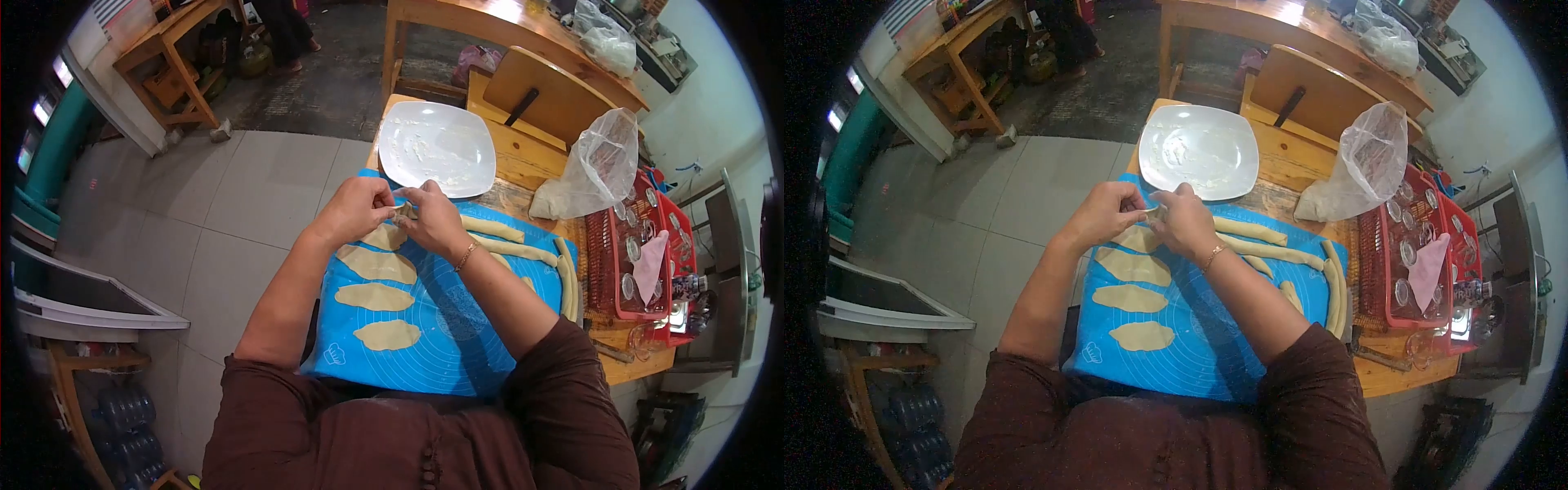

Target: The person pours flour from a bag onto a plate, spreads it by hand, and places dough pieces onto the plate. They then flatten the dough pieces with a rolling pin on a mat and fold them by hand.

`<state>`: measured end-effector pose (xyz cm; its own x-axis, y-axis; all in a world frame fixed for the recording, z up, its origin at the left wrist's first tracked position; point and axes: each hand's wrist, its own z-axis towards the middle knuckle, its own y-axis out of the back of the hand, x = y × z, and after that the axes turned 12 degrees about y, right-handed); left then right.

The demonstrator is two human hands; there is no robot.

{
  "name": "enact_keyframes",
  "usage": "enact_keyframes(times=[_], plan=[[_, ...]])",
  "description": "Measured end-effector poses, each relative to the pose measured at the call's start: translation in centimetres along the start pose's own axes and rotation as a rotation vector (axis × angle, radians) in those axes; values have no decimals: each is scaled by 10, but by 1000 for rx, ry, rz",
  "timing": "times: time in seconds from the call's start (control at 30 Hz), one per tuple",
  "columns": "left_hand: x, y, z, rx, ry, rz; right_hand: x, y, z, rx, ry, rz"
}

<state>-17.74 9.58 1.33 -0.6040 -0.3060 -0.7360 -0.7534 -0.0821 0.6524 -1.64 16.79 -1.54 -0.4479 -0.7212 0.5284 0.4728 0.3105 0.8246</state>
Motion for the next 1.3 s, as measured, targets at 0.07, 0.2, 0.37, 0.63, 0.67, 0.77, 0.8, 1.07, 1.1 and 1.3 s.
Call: enact_keyframes(times=[0.07,0.2,0.37,0.63,0.67,0.77,0.8,1.07,1.1,1.3], plan=[[-13,9,-7,48,0,-67,-10,-1,4,27,114,118],[-13,13,-9,42,-17,-222,-17,20,4,63,232,314],[-24,16,-33,328,11,-533,-2,76,-26,332,-38,689],[-59,-66,-98,621,135,-605,-12,116,-157,399,-296,1010],[-60,-79,-102,636,132,-603,-11,116,-173,389,-308,1010],[-64,-107,-113,700,204,-568,-9,113,-212,336,-405,1063],[-65,-112,-116,757,242,-598,-9,112,-221,325,-411,1066],[-61,-118,-139,733,284,-884,0,118,-232,257,-367,1095],[-64,-111,-143,751,313,-930,1,119,-230,245,-369,1126],[-61,-94,-153,693,339,-1041,15,124,-217,253,-246,1261]])
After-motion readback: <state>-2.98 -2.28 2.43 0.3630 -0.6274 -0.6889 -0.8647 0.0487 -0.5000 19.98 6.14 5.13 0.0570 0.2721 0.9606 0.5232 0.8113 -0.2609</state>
